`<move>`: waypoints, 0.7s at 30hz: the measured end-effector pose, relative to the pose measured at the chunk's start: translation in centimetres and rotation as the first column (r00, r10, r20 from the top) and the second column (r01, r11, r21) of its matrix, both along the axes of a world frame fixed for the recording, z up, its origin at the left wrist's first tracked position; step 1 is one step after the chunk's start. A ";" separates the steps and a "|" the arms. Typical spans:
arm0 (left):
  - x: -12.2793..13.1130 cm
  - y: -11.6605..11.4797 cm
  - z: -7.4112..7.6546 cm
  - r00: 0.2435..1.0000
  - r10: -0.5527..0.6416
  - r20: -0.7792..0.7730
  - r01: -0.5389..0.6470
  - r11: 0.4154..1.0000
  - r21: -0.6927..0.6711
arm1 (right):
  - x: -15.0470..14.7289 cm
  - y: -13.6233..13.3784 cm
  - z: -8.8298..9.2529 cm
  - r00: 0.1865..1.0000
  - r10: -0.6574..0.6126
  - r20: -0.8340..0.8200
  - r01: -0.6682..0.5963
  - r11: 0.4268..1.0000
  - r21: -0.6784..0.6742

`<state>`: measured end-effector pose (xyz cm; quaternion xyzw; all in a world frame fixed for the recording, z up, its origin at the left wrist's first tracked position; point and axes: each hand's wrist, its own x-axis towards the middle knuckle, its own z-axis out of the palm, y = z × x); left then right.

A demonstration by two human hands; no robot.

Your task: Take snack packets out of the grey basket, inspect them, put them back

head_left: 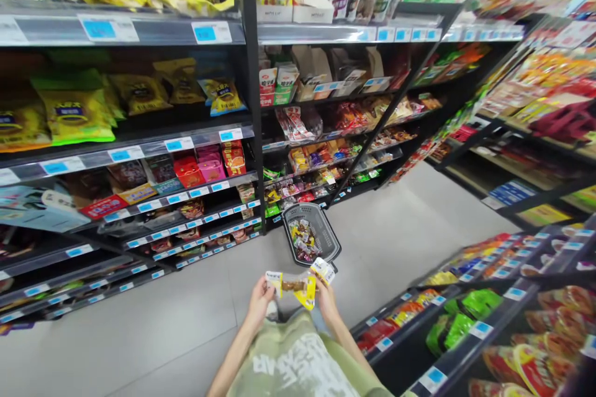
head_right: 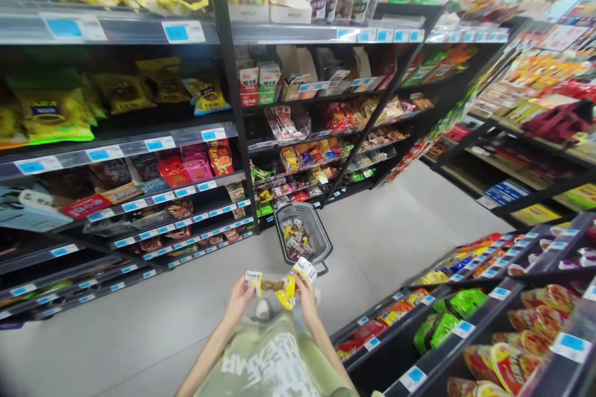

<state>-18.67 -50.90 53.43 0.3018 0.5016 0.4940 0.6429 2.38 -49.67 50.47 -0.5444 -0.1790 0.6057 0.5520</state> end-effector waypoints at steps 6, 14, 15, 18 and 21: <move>1.8 -0.3 3.1 0.992 -0.023 0.123 0.032 0.997 -0.071 | -2.8 -1.1 4.2 0.969 0.043 -0.243 -0.028 0.998 0.064; 3.2 -0.8 3.5 0.972 -0.138 0.191 0.172 0.970 -0.172 | -0.7 -0.8 8.1 0.908 -0.148 -0.392 0.159 0.987 -0.004; 3.4 -0.9 3.7 0.972 -0.119 0.202 0.156 0.971 -0.179 | -0.6 -0.8 8.2 0.919 -0.137 -0.369 0.154 0.988 0.016; 4.0 -1.2 4.6 0.972 -0.121 0.202 0.159 0.970 -0.182 | -0.8 -0.8 8.4 0.975 -0.079 -0.208 0.096 0.993 0.072; 4.0 -1.6 5.3 0.950 -0.267 0.165 0.289 0.948 -0.132 | -0.9 -0.9 8.7 0.991 -0.084 -0.103 0.091 0.994 0.058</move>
